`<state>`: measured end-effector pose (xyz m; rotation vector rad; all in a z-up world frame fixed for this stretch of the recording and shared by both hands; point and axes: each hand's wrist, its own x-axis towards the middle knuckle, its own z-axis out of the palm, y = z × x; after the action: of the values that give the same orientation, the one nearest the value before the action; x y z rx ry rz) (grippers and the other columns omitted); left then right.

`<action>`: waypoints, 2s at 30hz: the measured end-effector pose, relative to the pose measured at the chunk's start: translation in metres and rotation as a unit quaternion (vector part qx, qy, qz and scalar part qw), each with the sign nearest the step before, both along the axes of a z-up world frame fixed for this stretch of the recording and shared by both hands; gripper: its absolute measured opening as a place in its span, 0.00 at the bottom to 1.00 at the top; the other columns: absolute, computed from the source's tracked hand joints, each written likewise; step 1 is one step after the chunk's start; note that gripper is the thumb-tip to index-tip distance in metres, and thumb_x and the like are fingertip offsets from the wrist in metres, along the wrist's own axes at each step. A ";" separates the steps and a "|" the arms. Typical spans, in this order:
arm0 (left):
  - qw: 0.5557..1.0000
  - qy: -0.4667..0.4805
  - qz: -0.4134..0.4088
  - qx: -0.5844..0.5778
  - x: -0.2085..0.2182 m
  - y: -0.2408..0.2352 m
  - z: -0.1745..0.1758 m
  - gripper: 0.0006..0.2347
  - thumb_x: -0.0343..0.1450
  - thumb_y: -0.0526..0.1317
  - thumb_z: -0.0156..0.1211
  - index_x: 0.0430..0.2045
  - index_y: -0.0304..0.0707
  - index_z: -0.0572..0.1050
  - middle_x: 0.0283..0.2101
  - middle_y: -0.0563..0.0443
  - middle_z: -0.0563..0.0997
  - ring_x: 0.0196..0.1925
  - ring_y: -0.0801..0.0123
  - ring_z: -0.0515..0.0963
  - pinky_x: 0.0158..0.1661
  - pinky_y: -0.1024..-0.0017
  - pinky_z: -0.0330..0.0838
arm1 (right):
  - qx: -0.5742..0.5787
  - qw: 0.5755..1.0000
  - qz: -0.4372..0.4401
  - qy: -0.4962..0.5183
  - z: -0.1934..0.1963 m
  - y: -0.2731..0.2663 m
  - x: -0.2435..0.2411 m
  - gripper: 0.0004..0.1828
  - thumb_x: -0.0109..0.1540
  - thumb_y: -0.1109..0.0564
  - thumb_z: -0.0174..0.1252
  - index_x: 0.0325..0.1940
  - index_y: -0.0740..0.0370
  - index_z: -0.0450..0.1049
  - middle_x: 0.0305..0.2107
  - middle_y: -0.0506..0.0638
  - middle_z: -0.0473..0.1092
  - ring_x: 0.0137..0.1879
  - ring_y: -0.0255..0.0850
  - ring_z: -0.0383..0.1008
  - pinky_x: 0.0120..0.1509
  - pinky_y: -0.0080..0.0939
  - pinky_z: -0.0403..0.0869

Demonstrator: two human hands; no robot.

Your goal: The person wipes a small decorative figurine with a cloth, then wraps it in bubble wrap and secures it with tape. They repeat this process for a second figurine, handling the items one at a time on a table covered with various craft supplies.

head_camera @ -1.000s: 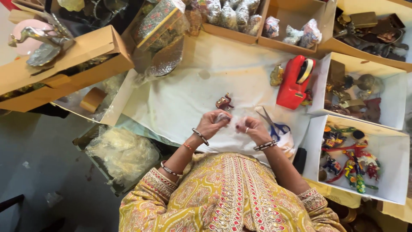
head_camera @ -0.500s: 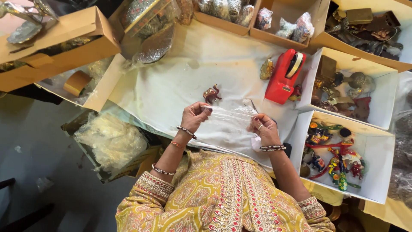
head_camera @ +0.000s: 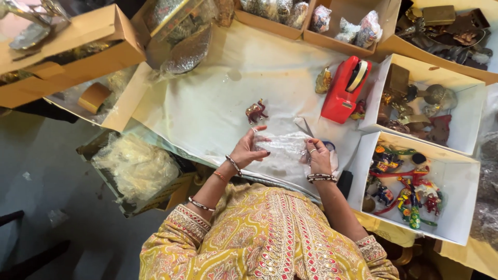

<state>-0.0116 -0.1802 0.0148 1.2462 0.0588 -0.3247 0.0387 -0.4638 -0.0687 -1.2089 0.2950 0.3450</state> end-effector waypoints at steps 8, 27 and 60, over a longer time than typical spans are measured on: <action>0.967 0.050 0.183 0.171 0.023 0.085 -0.094 0.29 0.65 0.29 0.66 0.63 0.44 0.67 0.49 0.49 0.84 0.45 0.65 0.85 0.40 0.72 0.81 | -0.194 0.976 0.097 -0.011 0.004 0.041 0.016 0.11 0.68 0.55 0.54 0.51 0.61 0.74 0.34 0.50 0.78 0.35 0.34 0.79 0.38 0.35 0.77; 0.677 -0.302 -0.160 0.651 0.023 0.112 -0.094 0.34 0.69 0.63 0.54 0.70 0.56 0.59 0.76 0.45 0.54 0.78 0.51 0.45 0.71 0.39 0.36 | -0.598 0.699 0.255 -0.298 0.036 0.188 0.081 0.23 0.62 0.45 0.64 0.62 0.42 0.73 0.61 0.50 0.68 0.63 0.53 0.71 0.63 0.52 0.72; 0.691 -0.207 -0.120 0.683 0.105 0.069 -0.074 0.36 0.67 0.58 0.62 0.71 0.55 0.57 0.78 0.43 0.46 0.80 0.50 0.38 0.68 0.30 0.31 | -0.812 0.521 0.028 -0.263 0.070 0.118 0.039 0.31 0.56 0.43 0.67 0.61 0.53 0.73 0.57 0.56 0.70 0.65 0.52 0.68 0.67 0.59 0.66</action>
<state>0.0937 -0.1112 -0.0595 2.8304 -0.3249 -0.1762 0.0777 -0.3463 0.0018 -3.1219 -0.0763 -0.4863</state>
